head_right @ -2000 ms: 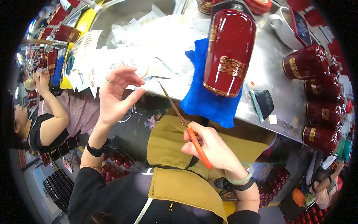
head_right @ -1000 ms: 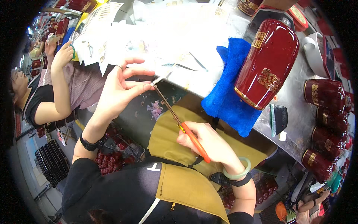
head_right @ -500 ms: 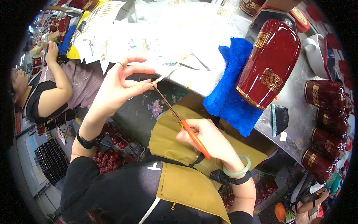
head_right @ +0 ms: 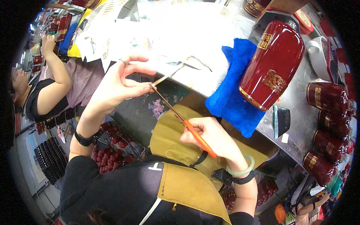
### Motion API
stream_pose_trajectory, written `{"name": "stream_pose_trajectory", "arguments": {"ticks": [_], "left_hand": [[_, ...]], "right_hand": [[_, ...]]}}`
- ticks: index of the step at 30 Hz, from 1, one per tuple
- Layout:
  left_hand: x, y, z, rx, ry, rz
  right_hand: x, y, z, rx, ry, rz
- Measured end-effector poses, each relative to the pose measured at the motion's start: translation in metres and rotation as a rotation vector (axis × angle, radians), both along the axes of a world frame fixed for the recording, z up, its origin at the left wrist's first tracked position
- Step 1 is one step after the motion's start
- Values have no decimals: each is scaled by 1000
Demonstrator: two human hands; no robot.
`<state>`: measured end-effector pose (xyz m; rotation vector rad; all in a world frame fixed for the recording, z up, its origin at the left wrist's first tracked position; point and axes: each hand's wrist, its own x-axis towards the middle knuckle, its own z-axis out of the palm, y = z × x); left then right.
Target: Applying decorative labels and gold trim to red liquor bottles.
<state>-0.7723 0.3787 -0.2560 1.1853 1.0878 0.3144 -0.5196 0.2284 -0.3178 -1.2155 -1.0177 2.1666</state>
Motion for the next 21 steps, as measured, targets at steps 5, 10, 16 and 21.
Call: {"name": "stream_pose_trajectory", "arguments": {"ticks": [5, 10, 16, 21], "left_hand": [[-1, 2, -1, -20, -6, -2], [1, 3, 0, -41, -2, -3], [4, 4, 3, -50, 7, 3], [3, 6, 3, -66, 7, 1]], "right_hand": [[3, 7, 8, 35, -110, 57], [6, 10, 9, 27, -178, 108], [5, 8, 9, 48, -184, 76], [6, 11, 11, 43, -216, 104]]}}
